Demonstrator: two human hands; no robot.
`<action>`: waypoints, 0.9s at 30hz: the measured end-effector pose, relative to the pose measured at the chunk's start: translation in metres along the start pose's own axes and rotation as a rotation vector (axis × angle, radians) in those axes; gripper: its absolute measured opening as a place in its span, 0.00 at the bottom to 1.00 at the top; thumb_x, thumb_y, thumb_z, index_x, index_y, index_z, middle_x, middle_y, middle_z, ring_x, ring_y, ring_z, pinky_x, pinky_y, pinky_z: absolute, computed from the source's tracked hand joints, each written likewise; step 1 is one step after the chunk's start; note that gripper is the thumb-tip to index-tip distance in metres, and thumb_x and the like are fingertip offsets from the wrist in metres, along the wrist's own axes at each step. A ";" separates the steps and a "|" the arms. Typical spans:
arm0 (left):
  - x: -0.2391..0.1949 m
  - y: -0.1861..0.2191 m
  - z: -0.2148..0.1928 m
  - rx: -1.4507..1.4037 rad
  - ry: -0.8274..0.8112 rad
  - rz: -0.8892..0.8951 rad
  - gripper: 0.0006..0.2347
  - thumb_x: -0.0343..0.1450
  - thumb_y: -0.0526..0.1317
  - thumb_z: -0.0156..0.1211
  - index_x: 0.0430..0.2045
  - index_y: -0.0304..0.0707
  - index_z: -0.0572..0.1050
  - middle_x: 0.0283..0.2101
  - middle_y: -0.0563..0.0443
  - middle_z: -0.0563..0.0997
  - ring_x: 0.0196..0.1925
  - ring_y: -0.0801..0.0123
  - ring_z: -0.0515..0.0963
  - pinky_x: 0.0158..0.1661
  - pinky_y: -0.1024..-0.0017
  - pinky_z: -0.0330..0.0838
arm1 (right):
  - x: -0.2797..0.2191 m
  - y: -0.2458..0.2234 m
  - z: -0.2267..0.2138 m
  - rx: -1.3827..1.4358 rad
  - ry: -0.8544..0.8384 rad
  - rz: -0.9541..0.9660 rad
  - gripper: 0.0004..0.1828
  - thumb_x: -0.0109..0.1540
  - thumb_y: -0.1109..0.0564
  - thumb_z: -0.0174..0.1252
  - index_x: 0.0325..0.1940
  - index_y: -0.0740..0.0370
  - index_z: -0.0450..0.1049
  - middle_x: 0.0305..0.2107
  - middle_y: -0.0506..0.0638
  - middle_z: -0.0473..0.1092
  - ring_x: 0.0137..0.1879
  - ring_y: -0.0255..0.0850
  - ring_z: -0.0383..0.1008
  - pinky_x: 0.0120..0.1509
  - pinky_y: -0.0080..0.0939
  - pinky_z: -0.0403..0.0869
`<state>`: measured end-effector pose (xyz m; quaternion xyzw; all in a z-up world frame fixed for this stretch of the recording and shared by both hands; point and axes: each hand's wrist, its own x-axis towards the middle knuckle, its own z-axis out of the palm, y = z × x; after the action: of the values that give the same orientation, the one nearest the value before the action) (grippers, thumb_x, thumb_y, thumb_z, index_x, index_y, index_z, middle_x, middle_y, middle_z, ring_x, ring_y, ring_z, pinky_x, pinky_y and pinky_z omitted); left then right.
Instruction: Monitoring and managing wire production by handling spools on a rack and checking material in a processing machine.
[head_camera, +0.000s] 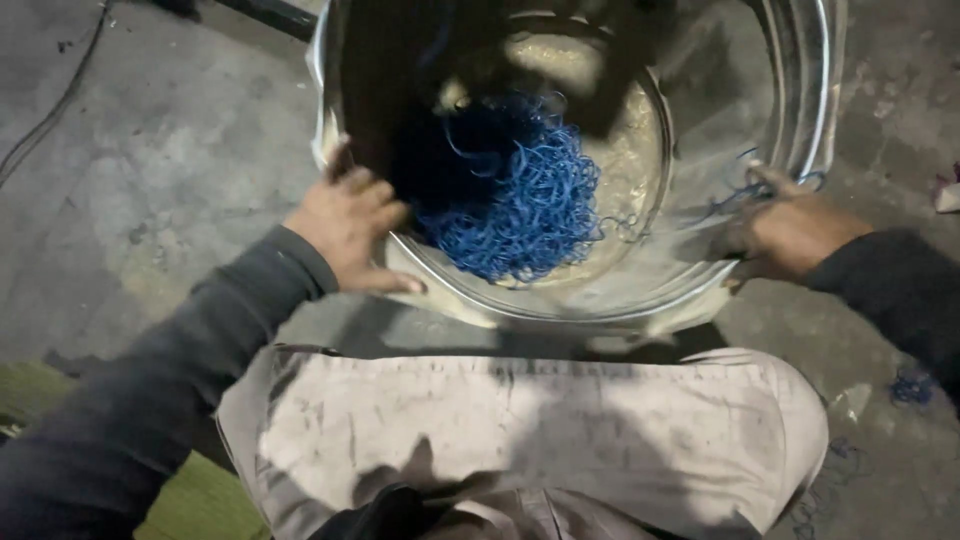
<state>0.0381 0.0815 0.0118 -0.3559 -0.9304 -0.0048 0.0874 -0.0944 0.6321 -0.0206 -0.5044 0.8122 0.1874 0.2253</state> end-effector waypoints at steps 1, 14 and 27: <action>0.003 0.011 0.000 -0.067 0.009 0.026 0.42 0.61 0.82 0.46 0.38 0.37 0.80 0.30 0.47 0.77 0.38 0.49 0.77 0.73 0.35 0.39 | -0.006 0.007 -0.004 -0.013 -0.088 0.077 0.21 0.54 0.28 0.59 0.50 0.22 0.76 0.48 0.28 0.76 0.62 0.25 0.75 0.93 0.65 0.33; 0.032 0.196 0.062 -0.385 0.276 -0.040 0.11 0.73 0.35 0.54 0.46 0.26 0.77 0.40 0.38 0.81 0.36 0.49 0.78 0.35 0.54 0.70 | -0.002 0.183 0.093 -0.868 0.242 0.412 0.24 0.61 0.19 0.36 0.61 0.06 0.56 0.80 0.24 0.55 0.87 0.21 0.54 0.99 0.68 0.35; 0.068 0.166 -0.001 -0.737 0.470 0.119 0.17 0.75 0.43 0.63 0.44 0.19 0.79 0.43 0.29 0.84 0.42 0.44 0.87 0.43 0.49 0.82 | 0.065 0.159 0.068 -0.284 0.642 0.985 0.19 0.69 0.36 0.69 0.29 0.42 0.78 0.23 0.47 0.73 0.28 0.49 0.76 0.26 0.49 0.72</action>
<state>0.0985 0.2509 0.0153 -0.4054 -0.7992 -0.4122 0.1642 -0.2518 0.6876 -0.1004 -0.1256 0.9446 0.2147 -0.2140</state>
